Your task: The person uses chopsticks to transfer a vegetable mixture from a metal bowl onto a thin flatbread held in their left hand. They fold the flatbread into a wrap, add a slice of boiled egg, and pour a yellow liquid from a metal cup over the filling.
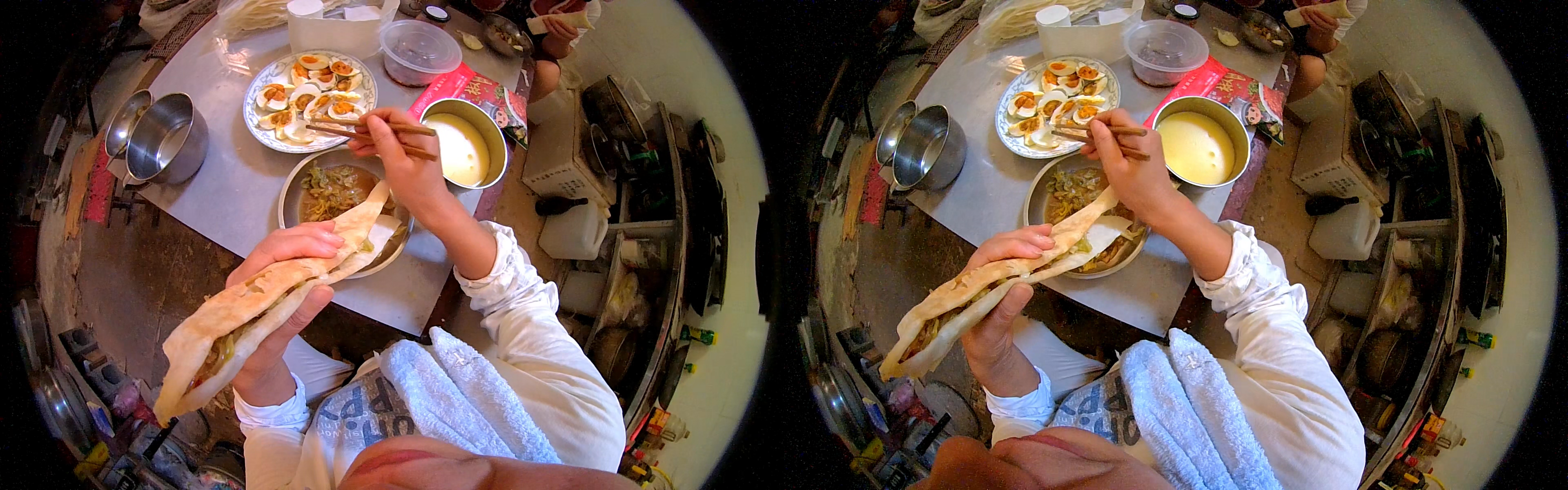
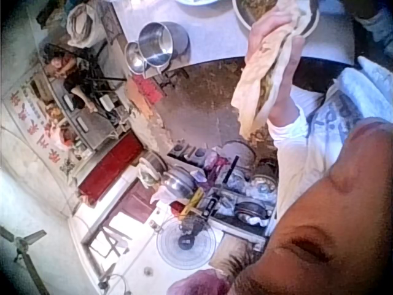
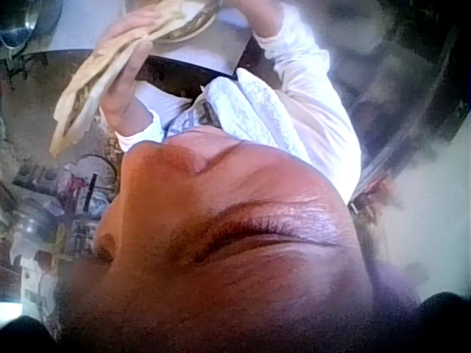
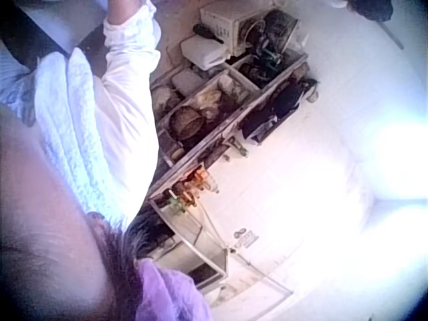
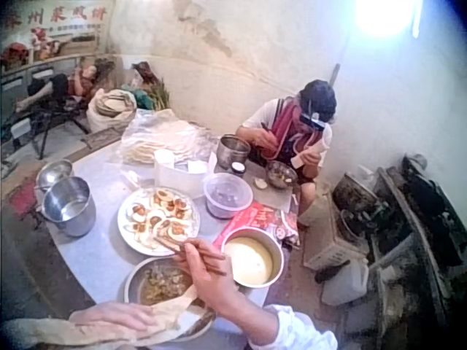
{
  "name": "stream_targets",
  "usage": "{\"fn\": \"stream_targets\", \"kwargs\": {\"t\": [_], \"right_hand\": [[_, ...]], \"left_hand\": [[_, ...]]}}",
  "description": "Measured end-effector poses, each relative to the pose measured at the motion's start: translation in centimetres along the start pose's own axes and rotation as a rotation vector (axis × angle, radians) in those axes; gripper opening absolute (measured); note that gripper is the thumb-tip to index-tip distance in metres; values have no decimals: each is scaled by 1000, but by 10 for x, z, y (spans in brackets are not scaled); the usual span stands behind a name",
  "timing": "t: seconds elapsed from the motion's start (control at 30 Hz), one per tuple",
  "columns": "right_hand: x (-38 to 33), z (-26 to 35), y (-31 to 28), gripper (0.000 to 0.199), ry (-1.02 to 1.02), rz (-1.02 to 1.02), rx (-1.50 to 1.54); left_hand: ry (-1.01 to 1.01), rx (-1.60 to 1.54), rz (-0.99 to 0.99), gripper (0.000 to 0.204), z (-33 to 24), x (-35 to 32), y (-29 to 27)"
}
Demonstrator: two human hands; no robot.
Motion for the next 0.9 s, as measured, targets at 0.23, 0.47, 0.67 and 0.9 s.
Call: {"fn": "stream_targets", "kwargs": {"t": [0.23, 0.47, 0.67, 0.9], "right_hand": [[-1, 65, -19, 23, -36, 0, 118], [-15, 140, -55, 33, 27, 148, 339], [-41, 172, -52, 32, 34, 544, 783], [-29, 126, -26, 31, 349, 507, 1056]], "left_hand": [[13, -3, 16, 34, 2, -2, -2], [0, 28, 42, 38, 2, -4, -2], [-5, 37, 50, 37, 3, -3, 1], [9, 10, 28, 35, -2, -3, 3]]}}
Point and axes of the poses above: each hand's wrist, its own x-axis towards the middle knuckle, its own y-axis out of the palm, z = x × y, the point moved 8 cm from there along x, towards the middle knuckle
